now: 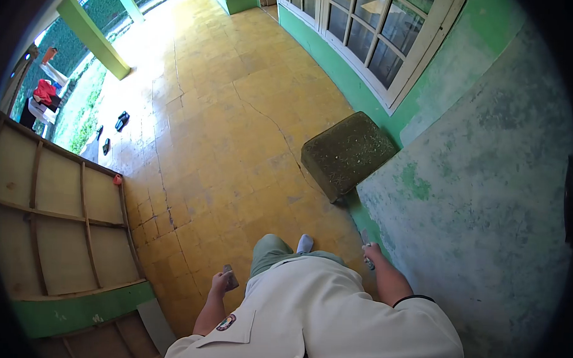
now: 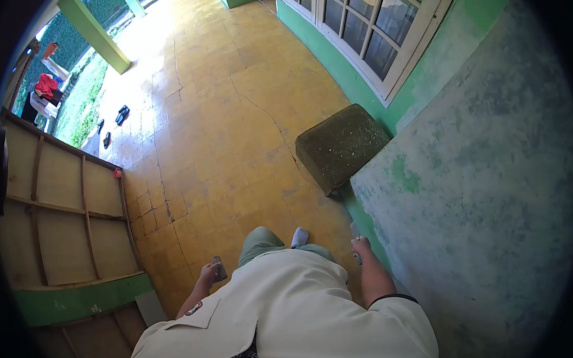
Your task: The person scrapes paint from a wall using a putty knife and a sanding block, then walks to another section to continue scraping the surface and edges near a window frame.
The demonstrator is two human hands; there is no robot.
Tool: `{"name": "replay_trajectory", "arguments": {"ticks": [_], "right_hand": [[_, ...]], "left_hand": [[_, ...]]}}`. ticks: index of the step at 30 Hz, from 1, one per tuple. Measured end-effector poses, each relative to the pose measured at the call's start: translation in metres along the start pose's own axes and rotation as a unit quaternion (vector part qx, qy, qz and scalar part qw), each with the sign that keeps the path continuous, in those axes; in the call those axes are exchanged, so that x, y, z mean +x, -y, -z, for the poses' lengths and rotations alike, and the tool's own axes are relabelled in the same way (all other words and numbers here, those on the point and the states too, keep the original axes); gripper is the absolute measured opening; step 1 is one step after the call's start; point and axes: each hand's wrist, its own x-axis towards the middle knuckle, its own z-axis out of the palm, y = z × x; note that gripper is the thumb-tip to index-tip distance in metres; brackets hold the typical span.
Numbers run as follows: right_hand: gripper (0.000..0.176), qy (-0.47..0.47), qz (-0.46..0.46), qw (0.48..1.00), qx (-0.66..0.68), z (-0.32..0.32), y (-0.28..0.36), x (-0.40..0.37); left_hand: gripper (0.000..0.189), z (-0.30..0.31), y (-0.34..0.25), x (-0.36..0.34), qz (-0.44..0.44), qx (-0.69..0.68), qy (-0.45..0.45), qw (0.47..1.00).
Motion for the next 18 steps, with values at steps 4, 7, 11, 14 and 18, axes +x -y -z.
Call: {"name": "replay_trajectory", "arguments": {"ticks": [4,7,11,14,18], "right_hand": [[0.023,0.034,0.065,0.994,0.077,-0.011,0.149,0.013],[0.023,0.054,0.106,0.991,0.064,-0.026,0.227,0.033],[0.023,0.049,0.114,0.992,0.001,-0.031,0.285,0.058],[0.026,0.049,0.058,0.995,-0.063,-0.023,0.298,0.084],[0.022,-0.026,0.014,0.999,0.030,0.001,0.326,0.112]], "left_hand": [[0.035,-0.012,-0.067,0.026,0.018,0.031,0.046,0.998],[0.037,-0.016,-0.120,0.070,0.040,0.047,0.066,0.996],[0.038,-0.013,-0.215,0.133,0.021,0.071,0.101,0.992],[0.037,-0.011,-0.298,0.167,0.028,0.026,0.064,0.997],[0.037,-0.024,-0.404,0.222,-0.040,0.038,0.099,0.994]]}}
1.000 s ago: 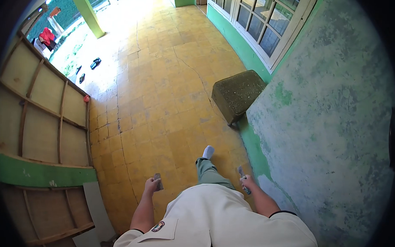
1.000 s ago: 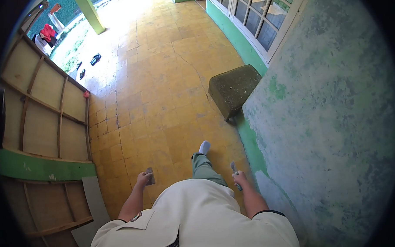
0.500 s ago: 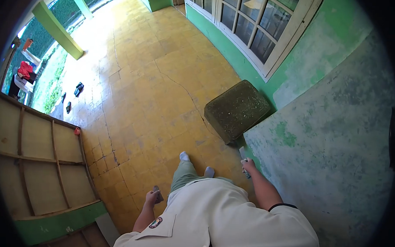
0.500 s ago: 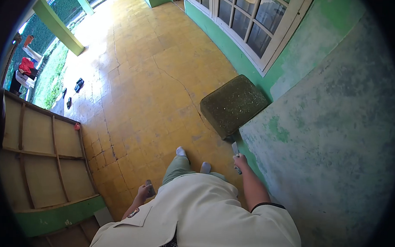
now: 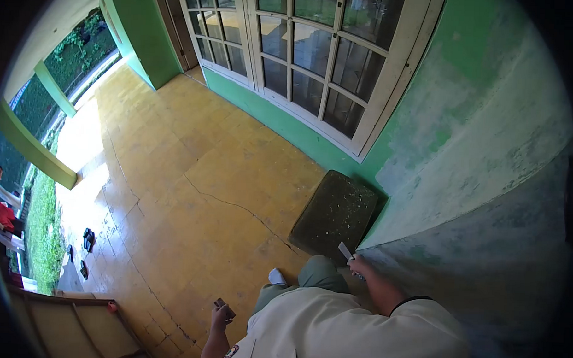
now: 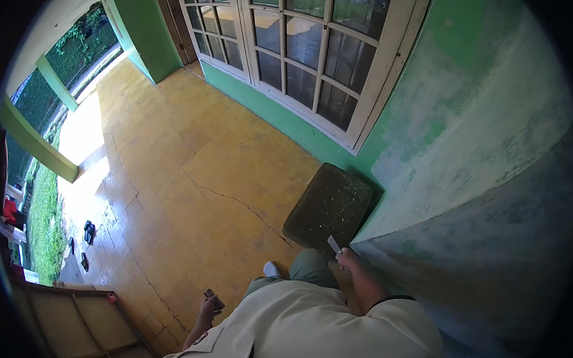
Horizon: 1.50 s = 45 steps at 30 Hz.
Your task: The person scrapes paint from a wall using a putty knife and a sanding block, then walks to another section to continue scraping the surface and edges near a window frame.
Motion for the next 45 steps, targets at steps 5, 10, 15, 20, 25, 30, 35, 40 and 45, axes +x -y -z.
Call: {"name": "replay_trajectory", "arguments": {"ticks": [5,10,15,20,25,30,35,40,45], "right_hand": [[0.019,-0.066,0.007,0.966,0.252,0.027,0.031,-0.009],[0.019,-0.250,0.007,0.924,0.290,0.059,0.031,0.017],[0.021,-0.280,0.005,0.868,0.409,0.099,0.042,0.062],[0.023,-0.236,0.028,0.826,0.511,0.183,0.068,0.109],[0.017,-0.181,-0.048,0.748,0.636,0.289,0.105,0.091],[0.019,-0.182,-0.084,0.763,0.615,0.379,0.138,0.056],[0.016,-0.224,-0.043,0.758,0.611,0.419,0.130,0.054],[0.031,-0.281,0.002,0.749,0.600,0.471,0.168,0.023],[0.030,-0.282,0.057,0.733,0.617,0.512,0.206,0.005]], "left_hand": [[0.038,-0.067,-0.160,0.060,-0.147,0.298,0.025,0.943],[0.028,-0.218,-0.324,0.047,-0.369,0.215,0.173,0.888],[0.019,-0.331,-0.406,-0.013,-0.468,0.204,0.312,0.801],[0.015,-0.442,-0.499,-0.096,-0.451,0.108,0.469,0.751],[0.017,-0.561,-0.626,-0.243,-0.518,0.217,0.473,0.679],[0.018,-0.633,-0.657,-0.310,-0.520,0.140,0.475,0.696],[0.021,-0.646,-0.673,-0.340,-0.594,0.114,0.440,0.664],[0.027,-0.644,-0.698,-0.365,-0.603,0.048,0.419,0.677],[0.030,-0.642,-0.721,-0.368,-0.621,0.008,0.419,0.662]]}}
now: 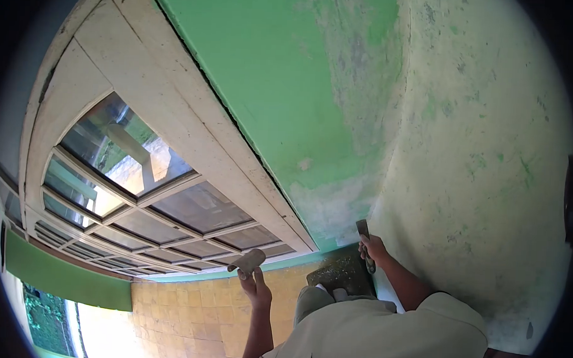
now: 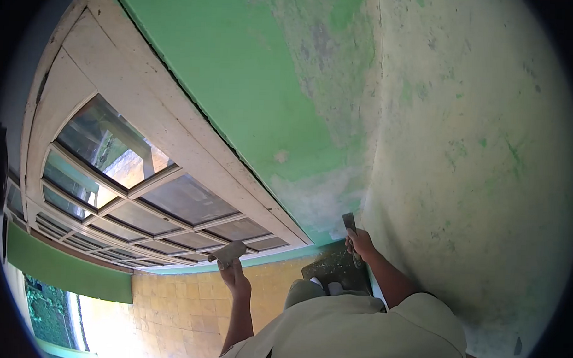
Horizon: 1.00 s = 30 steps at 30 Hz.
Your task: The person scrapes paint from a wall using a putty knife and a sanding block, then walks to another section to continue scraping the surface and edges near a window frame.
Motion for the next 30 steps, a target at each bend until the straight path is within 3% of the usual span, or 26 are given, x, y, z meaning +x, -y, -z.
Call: {"name": "replay_trajectory", "arguments": {"ticks": [2,6,11,13,14,16,18,20,21,22,24,28,30], "right_hand": [[0.028,-0.002,0.056,0.998,0.000,-0.005,0.014,0.000],[0.023,-0.045,0.052,0.996,0.059,-0.017,0.041,-0.004],[0.032,-0.069,0.089,0.991,0.069,-0.031,0.054,0.005],[0.035,-0.091,0.095,0.989,0.061,-0.038,0.054,0.008],[0.038,-0.110,0.102,0.986,0.069,-0.042,0.055,0.008],[0.041,-0.136,0.109,0.981,0.080,-0.050,0.058,0.008],[0.044,-0.152,0.115,0.979,0.072,-0.057,0.062,0.006],[0.044,-0.163,0.112,0.976,0.086,-0.061,0.061,0.005],[0.043,-0.167,0.111,0.975,0.098,-0.061,0.061,0.004],[0.043,-0.174,0.112,0.973,0.099,-0.061,0.060,0.003],[0.045,-0.196,0.111,0.971,0.080,-0.061,0.055,0.001],[0.045,-0.237,0.114,0.964,0.043,-0.059,0.041,0.003],[0.046,-0.261,0.132,0.956,0.013,-0.059,0.039,0.008]], "left_hand": [[0.038,0.009,0.000,0.009,0.020,0.037,0.035,0.998],[0.037,-0.014,-0.015,0.058,-0.052,0.039,0.031,0.997],[0.036,-0.032,-0.032,0.116,-0.126,0.060,0.045,0.989],[0.035,-0.035,-0.033,0.139,-0.259,0.068,0.046,0.962],[0.035,-0.034,-0.031,0.151,-0.257,0.068,0.051,0.963],[0.036,-0.036,-0.029,0.175,-0.387,0.065,0.103,0.914],[0.036,-0.049,-0.041,0.194,-0.427,0.097,0.121,0.891],[0.027,-0.067,-0.051,0.209,-0.559,0.174,0.054,0.809],[0.040,-0.040,0.020,0.232,-0.503,0.175,0.166,0.830],[0.040,-0.051,0.009,0.233,-0.504,0.168,0.169,0.830],[0.068,-0.073,-0.011,0.232,-0.533,0.236,0.044,0.811],[0.089,-0.084,-0.009,0.234,-0.487,0.152,0.095,0.855],[0.098,-0.082,-0.011,0.233,-0.483,0.267,0.073,0.831]]}}
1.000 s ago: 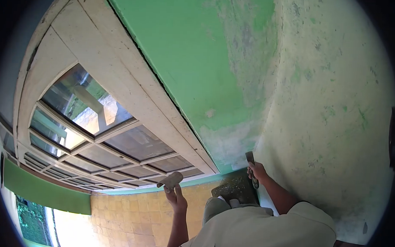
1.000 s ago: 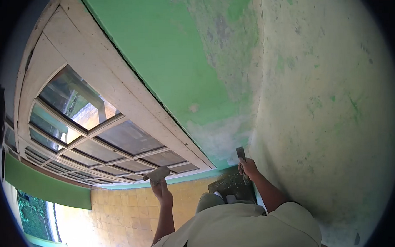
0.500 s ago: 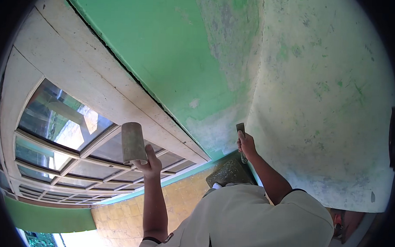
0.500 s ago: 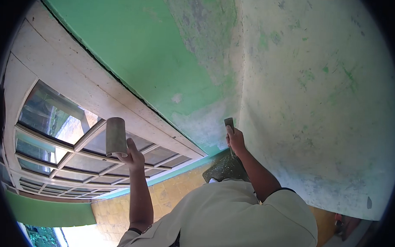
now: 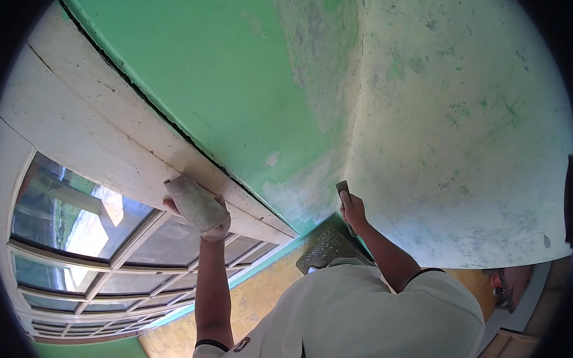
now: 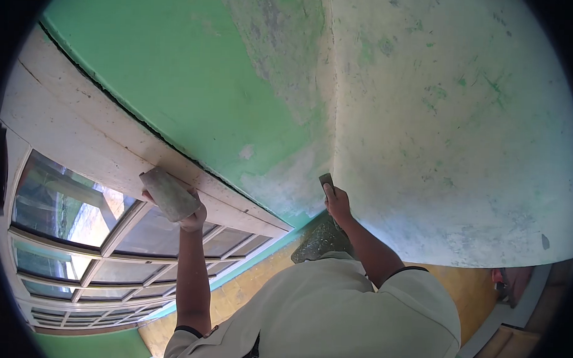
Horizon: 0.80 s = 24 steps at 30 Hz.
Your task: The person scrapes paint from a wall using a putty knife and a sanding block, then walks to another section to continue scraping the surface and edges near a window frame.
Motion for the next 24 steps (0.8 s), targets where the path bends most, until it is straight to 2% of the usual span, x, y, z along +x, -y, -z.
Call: {"name": "replay_trajectory", "arguments": {"ticks": [1,3,4,6,8,10,13,15,16,18,19,21,22,24], "right_hand": [[0.046,-0.003,0.000,1.000,-0.001,-0.003,0.008,0.006],[0.045,-0.004,0.088,0.994,-0.060,-0.017,0.031,0.035],[0.045,-0.005,0.090,0.994,-0.061,-0.025,0.049,0.048],[0.045,-0.011,0.111,0.993,0.045,-0.038,0.086,0.060],[0.046,-0.012,0.096,0.995,0.036,-0.032,0.096,0.048],[0.047,-0.013,0.069,0.997,0.025,-0.021,0.080,0.029],[0.048,-0.023,0.036,0.999,-0.029,-0.009,0.044,0.013],[0.046,-0.015,0.025,0.997,-0.068,-0.009,0.024,0.007],[0.046,-0.015,0.028,0.997,-0.068,-0.017,0.044,0.018],[0.047,-0.034,0.133,0.990,-0.035,-0.034,0.091,0.050],[0.047,-0.035,0.132,0.990,-0.036,-0.033,0.102,0.045],[0.048,-0.022,0.091,0.996,0.005,-0.032,0.119,0.038],[0.048,-0.021,0.092,0.996,0.002,-0.028,0.118,0.037],[0.051,-0.015,0.046,0.997,-0.065,-0.016,0.092,0.018]], "left_hand": [[0.098,-0.004,0.002,-0.001,0.001,-0.003,0.000,1.000],[0.094,-0.013,0.008,-0.003,-0.015,-0.176,-0.026,0.984],[0.094,-0.013,0.007,-0.004,-0.014,-0.177,-0.027,0.984],[0.102,-0.012,0.004,-0.002,-0.006,-0.140,-0.041,0.989],[0.103,-0.017,0.010,-0.007,0.004,-0.120,-0.028,0.992],[0.104,-0.016,0.013,-0.018,0.019,-0.099,-0.005,0.995],[0.104,-0.023,0.021,-0.022,0.028,-0.185,-0.015,0.982],[0.101,-0.024,0.021,-0.031,0.109,-0.082,0.017,0.990],[0.101,-0.022,0.018,-0.026,0.110,-0.082,0.014,0.990],[0.096,-0.019,0.012,-0.020,0.092,-0.137,0.014,0.986],[0.096,-0.018,0.013,-0.025,0.094,-0.138,0.015,0.986],[0.096,-0.019,0.019,-0.032,0.163,-0.175,0.057,0.969],[0.096,-0.017,0.007,-0.016,0.165,-0.175,0.055,0.969],[0.100,-0.007,-0.015,0.008,0.051,-0.057,-0.051,0.996]]}}
